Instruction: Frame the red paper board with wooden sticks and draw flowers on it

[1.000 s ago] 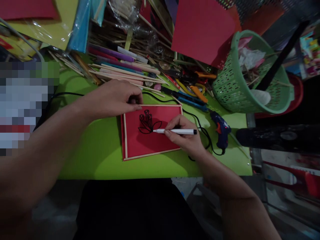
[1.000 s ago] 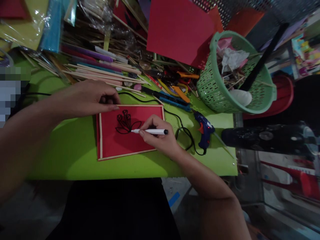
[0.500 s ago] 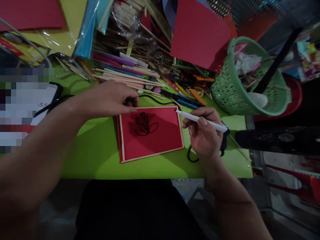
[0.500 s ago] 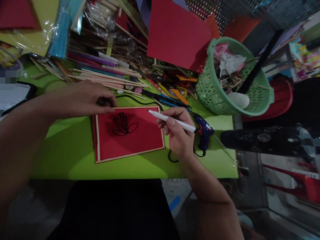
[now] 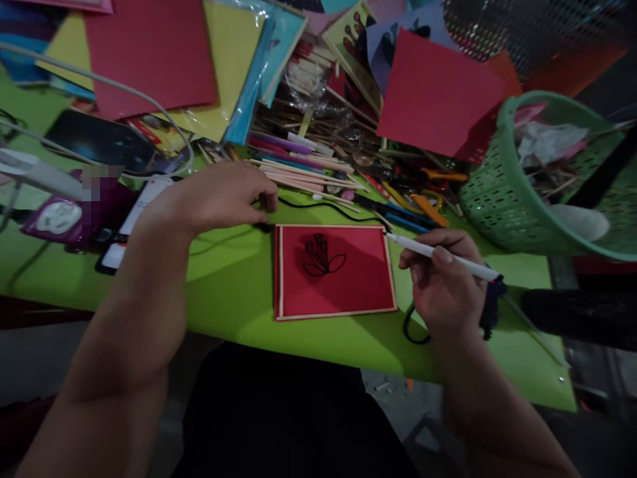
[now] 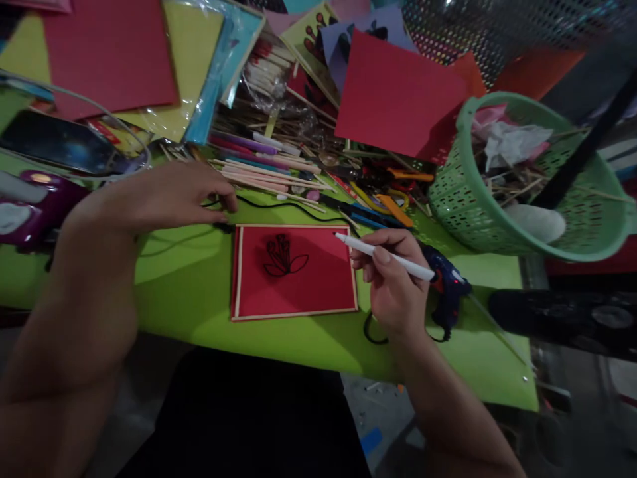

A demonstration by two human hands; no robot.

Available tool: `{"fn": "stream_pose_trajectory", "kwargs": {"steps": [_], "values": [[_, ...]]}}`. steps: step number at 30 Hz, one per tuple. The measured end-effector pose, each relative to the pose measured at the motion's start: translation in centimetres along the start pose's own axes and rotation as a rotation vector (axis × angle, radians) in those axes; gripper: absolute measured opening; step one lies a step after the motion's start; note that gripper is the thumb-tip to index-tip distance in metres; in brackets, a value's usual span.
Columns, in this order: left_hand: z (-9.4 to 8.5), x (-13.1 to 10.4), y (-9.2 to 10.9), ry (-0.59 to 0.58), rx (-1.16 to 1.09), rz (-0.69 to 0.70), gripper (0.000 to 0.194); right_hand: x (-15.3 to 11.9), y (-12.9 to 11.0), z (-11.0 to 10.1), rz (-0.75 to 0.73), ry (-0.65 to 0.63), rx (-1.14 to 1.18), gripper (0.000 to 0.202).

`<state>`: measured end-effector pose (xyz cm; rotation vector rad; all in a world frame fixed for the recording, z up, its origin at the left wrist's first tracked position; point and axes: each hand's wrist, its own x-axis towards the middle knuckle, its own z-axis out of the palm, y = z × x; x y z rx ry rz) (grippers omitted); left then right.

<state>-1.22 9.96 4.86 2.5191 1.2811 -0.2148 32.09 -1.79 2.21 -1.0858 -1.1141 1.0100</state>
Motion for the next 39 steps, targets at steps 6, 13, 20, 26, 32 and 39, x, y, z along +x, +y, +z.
{"fn": "stream_pose_trajectory", "kwargs": {"steps": [6, 13, 20, 26, 32, 39], "values": [[-0.3, -0.9, 0.5, -0.029, -0.015, 0.014, 0.027, -0.1, 0.2, 0.0, 0.020, -0.027, -0.011, 0.018], [-0.1, -2.6, 0.0, -0.018, 0.013, 0.028, 0.026, 0.3, 0.3, 0.1, 0.031, -0.025, -0.016, 0.015], [0.9, -2.6, -1.1, 0.123, 0.175, -0.155, 0.035, 1.1, 0.6, -0.4, 0.039, 0.001, -0.035, 0.018], [1.0, -0.2, 1.1, 0.253, 0.059, -0.057, 0.054, 1.8, 0.5, -0.8, 0.022, 0.053, 0.006, 0.014], [2.9, 2.2, 1.8, 0.194, -0.021, 0.133, 0.047, 2.5, 0.2, -1.1, 0.072, 0.082, 0.004, 0.013], [2.6, 2.3, 1.8, 0.130, -0.070, 0.170, 0.041, 2.3, -0.3, -1.9, 0.134, -0.116, -0.089, 0.013]]}}
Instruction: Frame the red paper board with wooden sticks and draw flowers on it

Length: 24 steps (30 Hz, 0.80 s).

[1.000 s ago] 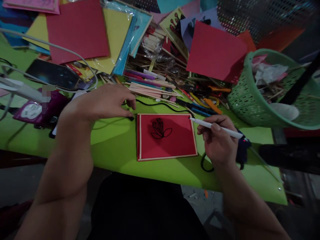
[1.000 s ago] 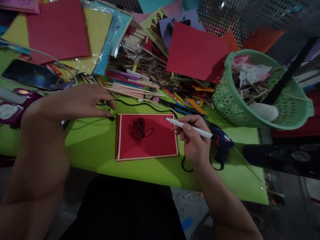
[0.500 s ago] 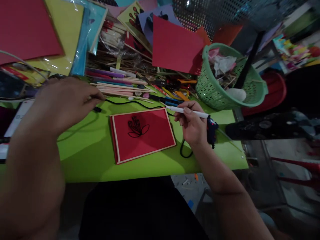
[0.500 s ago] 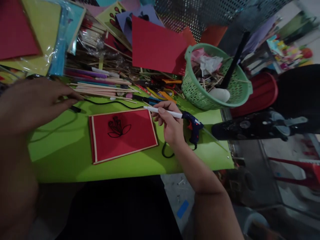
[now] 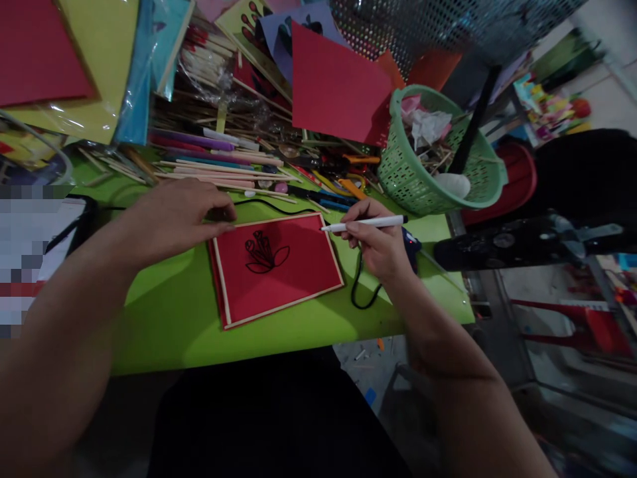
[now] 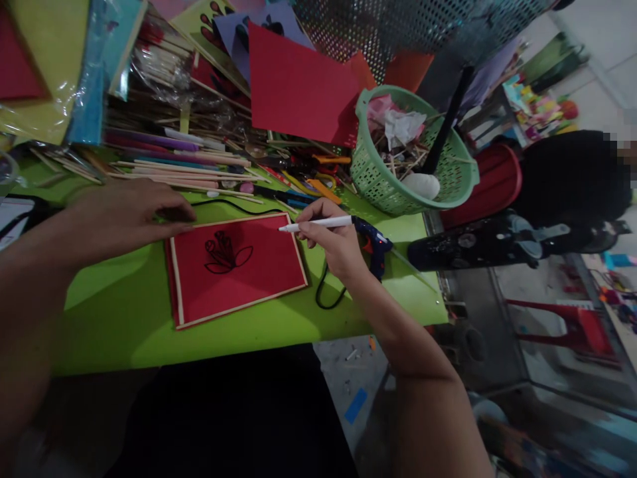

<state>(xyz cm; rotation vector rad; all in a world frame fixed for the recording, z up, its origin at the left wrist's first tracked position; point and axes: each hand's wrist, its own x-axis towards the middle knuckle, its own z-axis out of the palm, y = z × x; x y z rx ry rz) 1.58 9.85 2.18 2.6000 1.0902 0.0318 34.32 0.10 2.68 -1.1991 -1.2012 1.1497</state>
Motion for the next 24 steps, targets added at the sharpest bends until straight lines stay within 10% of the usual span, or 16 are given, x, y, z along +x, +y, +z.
{"fn": "stream_pose_trajectory", "kwargs": {"steps": [24], "values": [[-0.2, 0.3, 0.6, -0.139, -0.168, -0.145, 0.039, 0.2, 3.3, 1.1, -0.138, -0.119, -0.377, 0.015]]}}
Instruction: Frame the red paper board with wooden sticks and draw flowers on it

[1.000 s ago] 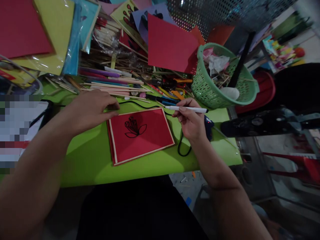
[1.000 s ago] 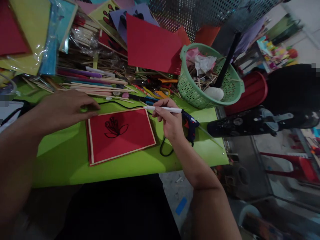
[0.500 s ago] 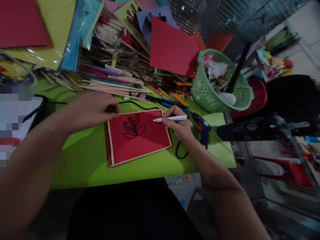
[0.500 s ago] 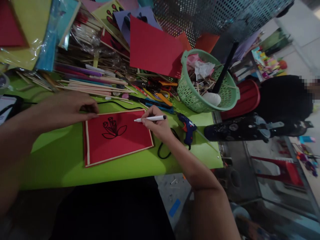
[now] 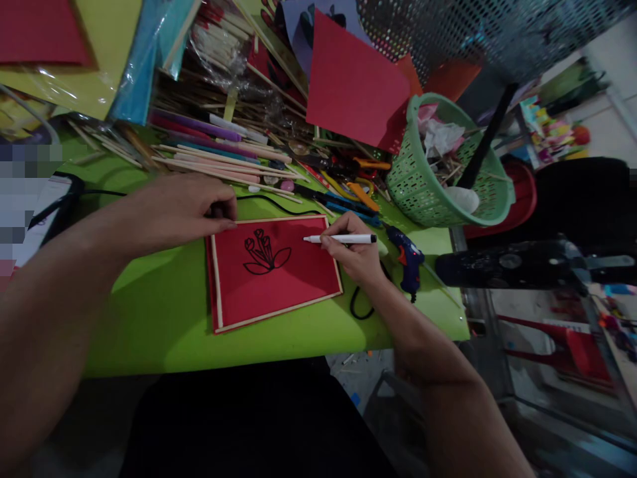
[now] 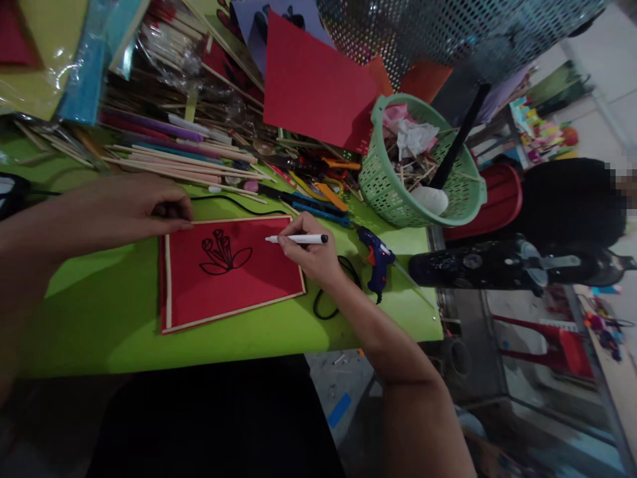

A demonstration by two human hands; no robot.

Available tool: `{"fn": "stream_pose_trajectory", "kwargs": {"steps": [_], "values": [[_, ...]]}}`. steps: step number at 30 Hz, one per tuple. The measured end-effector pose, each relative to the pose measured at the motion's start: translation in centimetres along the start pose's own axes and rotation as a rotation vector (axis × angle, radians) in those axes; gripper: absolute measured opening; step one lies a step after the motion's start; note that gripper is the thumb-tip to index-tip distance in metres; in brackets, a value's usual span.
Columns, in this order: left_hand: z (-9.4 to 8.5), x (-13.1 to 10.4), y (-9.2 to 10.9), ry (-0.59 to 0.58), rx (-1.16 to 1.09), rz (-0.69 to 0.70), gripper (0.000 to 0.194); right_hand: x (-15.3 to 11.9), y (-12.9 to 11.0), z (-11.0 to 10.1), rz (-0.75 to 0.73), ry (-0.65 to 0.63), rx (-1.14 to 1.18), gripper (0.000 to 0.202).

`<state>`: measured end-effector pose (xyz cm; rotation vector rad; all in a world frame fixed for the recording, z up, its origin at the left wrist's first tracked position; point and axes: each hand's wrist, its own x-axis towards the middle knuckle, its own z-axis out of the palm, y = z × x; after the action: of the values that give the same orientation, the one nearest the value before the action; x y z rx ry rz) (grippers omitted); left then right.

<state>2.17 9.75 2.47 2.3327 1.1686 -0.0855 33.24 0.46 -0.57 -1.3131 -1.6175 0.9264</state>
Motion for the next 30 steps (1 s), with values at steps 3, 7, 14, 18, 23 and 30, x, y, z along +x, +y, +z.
{"fn": "stream_pose_trajectory", "kwargs": {"steps": [3, 7, 14, 18, 23, 30], "values": [[0.05, -0.04, 0.03, -0.005, -0.019, 0.003, 0.039, -0.03, -0.16, -0.01, 0.002, -0.005, -0.015, 0.016], [0.12, 0.00, -0.02, 0.002, -0.033, 0.002, 0.038, -0.03, 0.04, 0.03, 0.007, 0.001, -0.006, 0.015], [0.30, 0.13, -0.32, 0.012, -0.021, 0.007, 0.037, 0.18, -0.26, 0.07, -0.036, -0.022, -0.044, 0.013], [0.23, 0.11, -0.09, 0.003, -0.022, -0.014, 0.037, 0.25, -0.61, 0.08, -0.030, -0.024, -0.057, 0.012], [0.32, 0.11, -0.30, -0.002, -0.022, -0.018, 0.037, 0.28, -0.68, 0.04, -0.016, -0.025, -0.076, 0.014], [0.34, 0.12, -0.37, -0.013, -0.050, -0.017, 0.038, 0.14, -0.25, -0.20, 0.008, -0.029, -0.044, 0.014]]}}
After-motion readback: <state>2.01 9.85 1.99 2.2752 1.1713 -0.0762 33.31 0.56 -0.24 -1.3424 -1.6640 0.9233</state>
